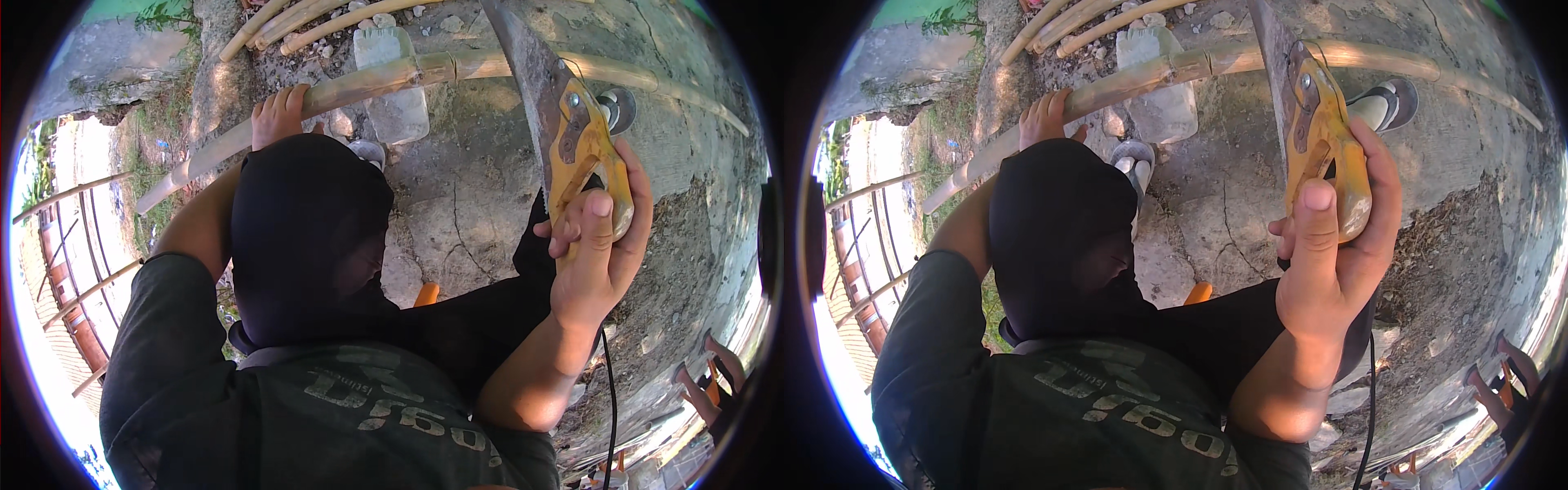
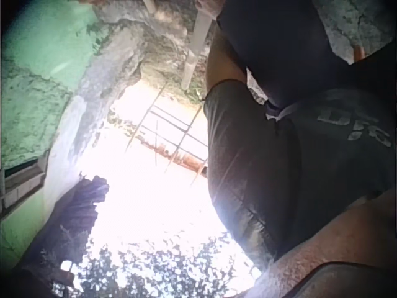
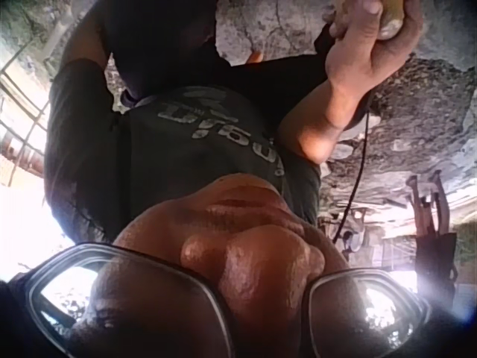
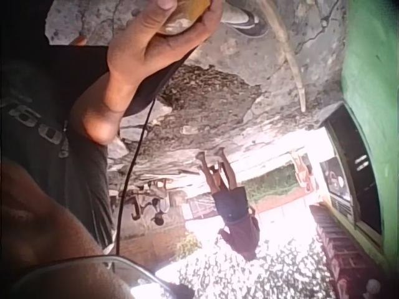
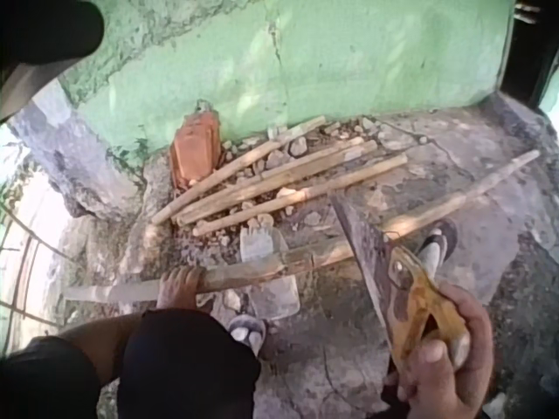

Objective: The person cuts a bamboo stalk using a handsaw while holding the stalk steady with their hand.

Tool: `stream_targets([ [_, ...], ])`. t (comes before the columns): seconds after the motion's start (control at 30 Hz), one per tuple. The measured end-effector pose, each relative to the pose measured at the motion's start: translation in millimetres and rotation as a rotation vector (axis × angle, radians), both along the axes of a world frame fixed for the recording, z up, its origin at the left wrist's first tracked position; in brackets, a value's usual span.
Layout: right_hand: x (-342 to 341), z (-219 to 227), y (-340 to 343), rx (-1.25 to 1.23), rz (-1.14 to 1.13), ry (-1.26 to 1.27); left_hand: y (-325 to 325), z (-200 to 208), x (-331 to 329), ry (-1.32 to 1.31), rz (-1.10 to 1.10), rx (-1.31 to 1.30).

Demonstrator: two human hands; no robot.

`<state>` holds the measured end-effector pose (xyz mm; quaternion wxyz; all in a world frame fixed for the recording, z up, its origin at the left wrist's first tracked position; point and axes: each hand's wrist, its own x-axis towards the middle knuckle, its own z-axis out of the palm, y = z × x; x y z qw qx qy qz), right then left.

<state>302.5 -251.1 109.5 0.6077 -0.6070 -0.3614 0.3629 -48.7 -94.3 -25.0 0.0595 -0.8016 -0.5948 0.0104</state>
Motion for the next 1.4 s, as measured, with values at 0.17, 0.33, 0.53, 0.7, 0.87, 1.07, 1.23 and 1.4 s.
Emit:
stream_targets([
  [0.17, -0.6, 1.5, -2.4, 0.010, 0.006, -0.031, 2.8, 1.1, 3.7, -0.011, 0.011, -0.007],
  [0.33, -3.6, 1.2, -0.7, 0.003, 0.000, -0.052, 12.0, -1.1, -3.3, -0.029, 0.000, -0.021],
  [0.53, -5.8, 3.8, -1.6, -0.014, -0.033, -0.025, 29.9, -5.2, -9.5, -0.024, -0.009, -0.080],
  [0.7, -5.9, 2.9, -0.2, -0.005, -0.003, -0.028, 42.5, -4.6, -11.5, 0.013, 0.000, -0.122],
  [0.87, -7.1, 1.9, 0.9, 0.013, -0.001, 0.034, 56.5, -2.5, -10.5, 0.040, 0.031, -0.202],
  [1.07, -9.4, 1.2, 2.1, 0.009, 0.020, 0.027, 58.8, -4.8, -13.8, 0.010, 0.000, -0.184],
  [1.23, -8.9, -0.7, 1.2, 0.013, 0.046, -0.021, 58.2, -6.2, -12.7, 0.003, -0.003, -0.165],
  [1.4, -8.1, -0.7, 1.1, 0.023, 0.059, -0.023, 59.5, -6.9, -11.9, 0.016, 0.015, -0.184],
])
